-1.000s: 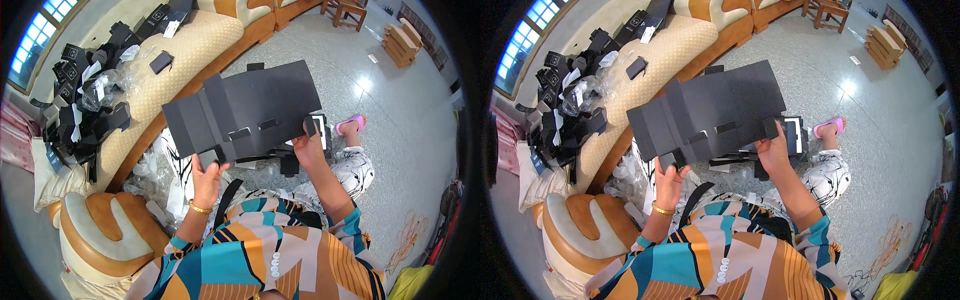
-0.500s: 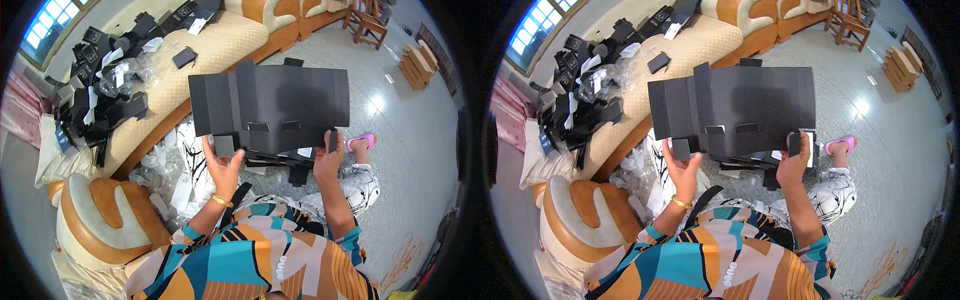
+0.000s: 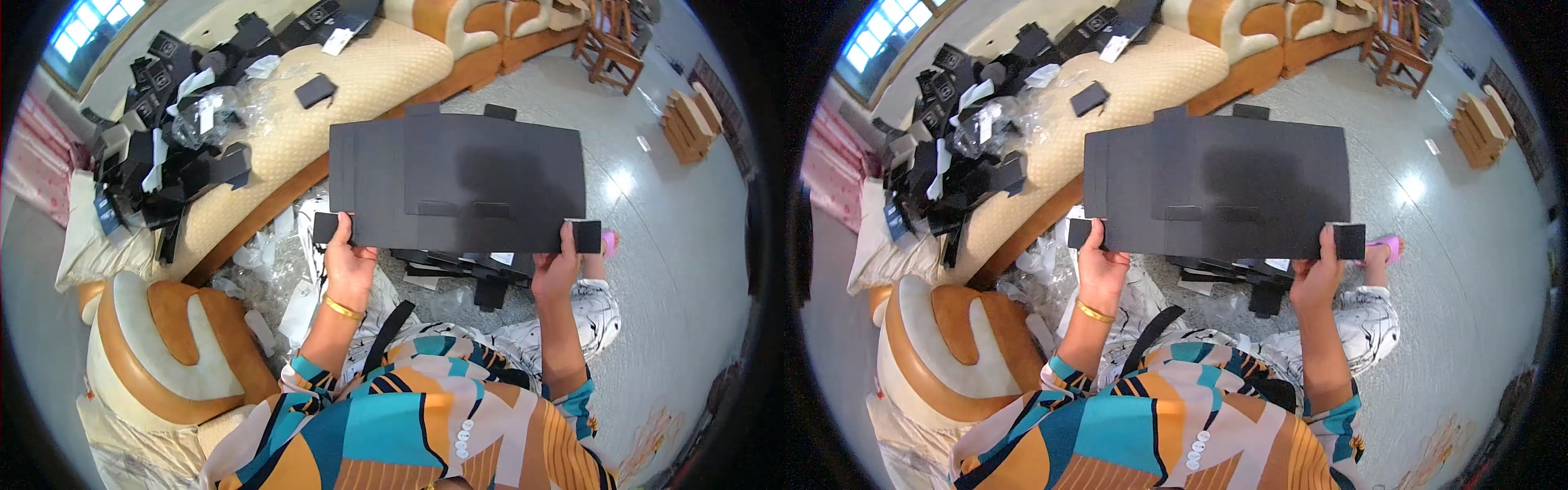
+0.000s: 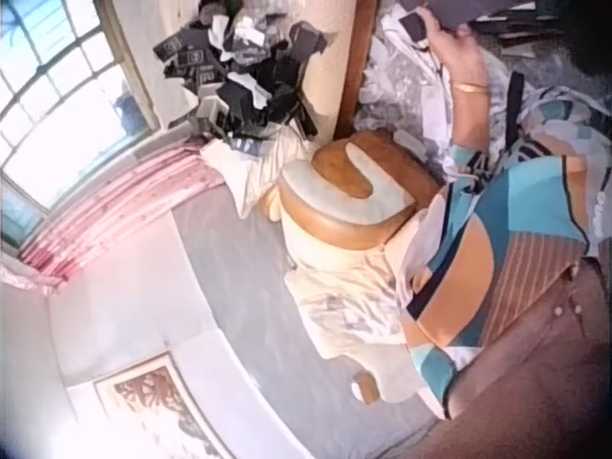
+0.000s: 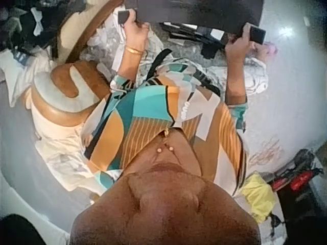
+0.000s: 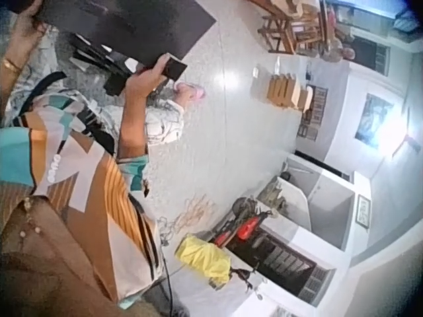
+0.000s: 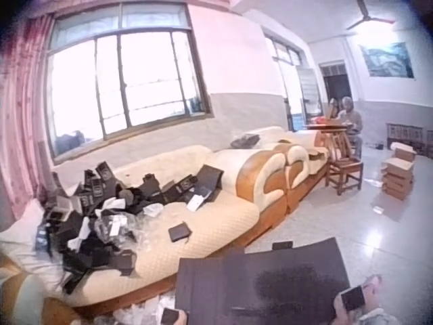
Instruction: Assembling black product boxes and inserting white sleeves and manuals.
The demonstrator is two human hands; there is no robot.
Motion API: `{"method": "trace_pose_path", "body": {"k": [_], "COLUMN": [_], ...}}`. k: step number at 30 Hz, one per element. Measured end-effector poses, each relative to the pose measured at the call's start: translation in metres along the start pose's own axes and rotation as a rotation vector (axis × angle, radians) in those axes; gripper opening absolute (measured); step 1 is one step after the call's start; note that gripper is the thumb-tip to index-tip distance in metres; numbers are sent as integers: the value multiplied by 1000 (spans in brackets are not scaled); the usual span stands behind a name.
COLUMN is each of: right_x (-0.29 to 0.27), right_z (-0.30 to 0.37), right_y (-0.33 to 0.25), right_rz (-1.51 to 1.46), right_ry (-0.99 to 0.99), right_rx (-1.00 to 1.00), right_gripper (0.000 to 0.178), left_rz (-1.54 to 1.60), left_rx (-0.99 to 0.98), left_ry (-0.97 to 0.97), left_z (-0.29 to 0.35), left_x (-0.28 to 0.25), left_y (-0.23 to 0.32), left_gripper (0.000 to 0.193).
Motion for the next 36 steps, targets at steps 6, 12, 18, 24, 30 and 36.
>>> {"method": "trace_pose_path", "body": {"k": [6, 12, 18, 24, 30, 36], "right_x": [-14, -57, -84, -116, -135, -161], "right_z": [-9, -29, -36, -58, -73, -79], "right_y": [5, -6, -29, 34, 109, 113], "right_rz": [-339, 83, 274, 959, 1409, 1584], "right_ry": [-175, -117, -209, 91, 392, 538], "right_rx": [371, 346, 407, 205, -94, -16], "right_gripper": [21, 23, 24, 27, 35, 33], "left_rz": [112, -88, -183, -336, -529, -529], "left_rx": [-298, -43, -50, -33, -6, -345], "left_ry": [-138, -127, -142, -193, -140, 107], "left_z": [-29, -9, -9, 4, -13, -65], "left_x": [-17, -7, -13, -5, -32, -101], "left_y": [-18, -21, -30, -55, -58, -123], "left_gripper": [22, 28, 23, 26, 32, 27]}}
Point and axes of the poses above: each hand's wrist, its own z-axis away from the middle knuckle, its own x-axis out of the palm, y = z × x, the point moved 2 cm from there along -z, towards the middle knuckle, and after that the axes turned 11 degrees about x, right-handed, at the moved point
